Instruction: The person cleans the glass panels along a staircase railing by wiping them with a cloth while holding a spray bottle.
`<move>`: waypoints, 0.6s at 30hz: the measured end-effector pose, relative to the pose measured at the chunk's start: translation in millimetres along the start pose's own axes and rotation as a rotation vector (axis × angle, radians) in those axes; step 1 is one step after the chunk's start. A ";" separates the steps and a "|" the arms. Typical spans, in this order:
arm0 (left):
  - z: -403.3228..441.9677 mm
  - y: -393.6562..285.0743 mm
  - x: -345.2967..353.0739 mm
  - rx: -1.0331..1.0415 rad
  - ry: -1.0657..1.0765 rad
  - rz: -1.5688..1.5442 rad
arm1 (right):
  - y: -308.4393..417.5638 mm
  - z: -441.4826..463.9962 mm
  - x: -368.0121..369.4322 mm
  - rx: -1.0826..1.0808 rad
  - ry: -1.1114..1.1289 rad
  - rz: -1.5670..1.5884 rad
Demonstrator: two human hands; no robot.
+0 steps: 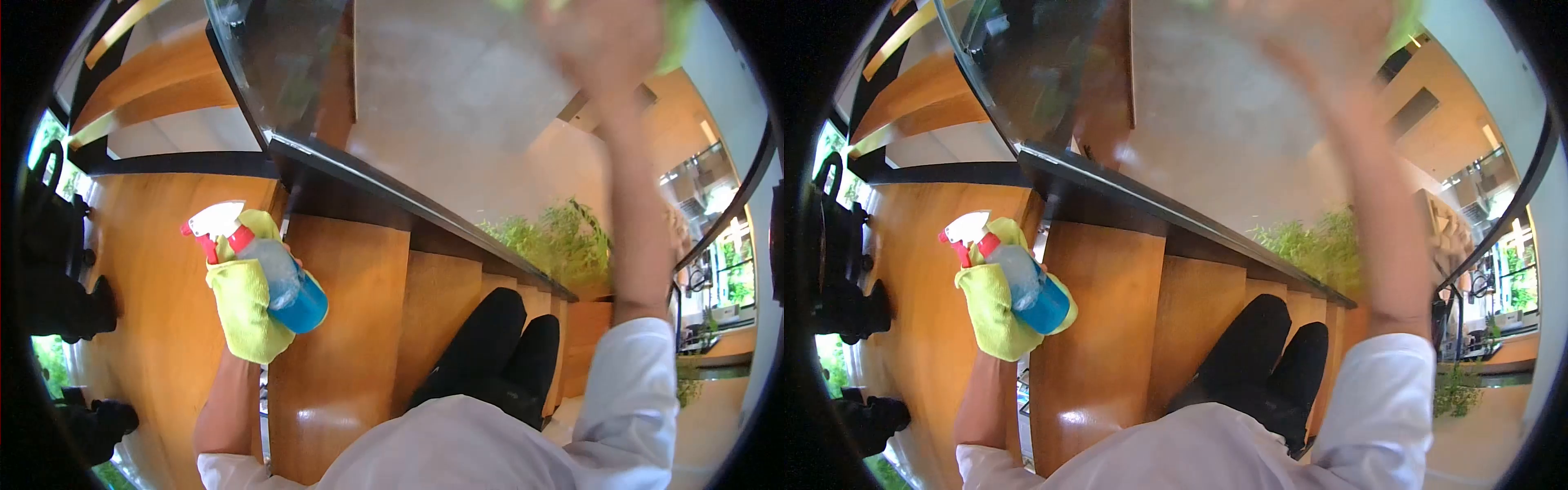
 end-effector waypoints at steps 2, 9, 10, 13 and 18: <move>-2.3 -3.7 8.2 0.026 0.017 0.024 | 73.2 -74.1 17.3 -0.059 0.064 0.164; -5.1 -8.8 2.0 0.086 0.010 0.209 | 216.3 -273.8 78.7 -0.131 0.432 0.645; -5.1 -10.9 1.4 0.096 0.047 0.198 | 202.9 -255.1 68.6 -0.131 0.427 0.630; 1.0 -1.6 -9.6 -0.101 0.057 0.079 | 142.2 -202.0 58.6 -0.340 0.253 0.465; -8.3 -4.9 3.9 -0.065 0.104 0.179 | -65.9 -56.8 3.5 0.025 0.248 0.088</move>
Point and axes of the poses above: each hand's wrist, its own z-axis towards the middle knuckle, its own x-axis out of the palm, y = z × x, the point moved 6 cm from there along z, towards the middle knuckle, and after that the axes turned 7 degrees about -x, right-handed, at the moved point
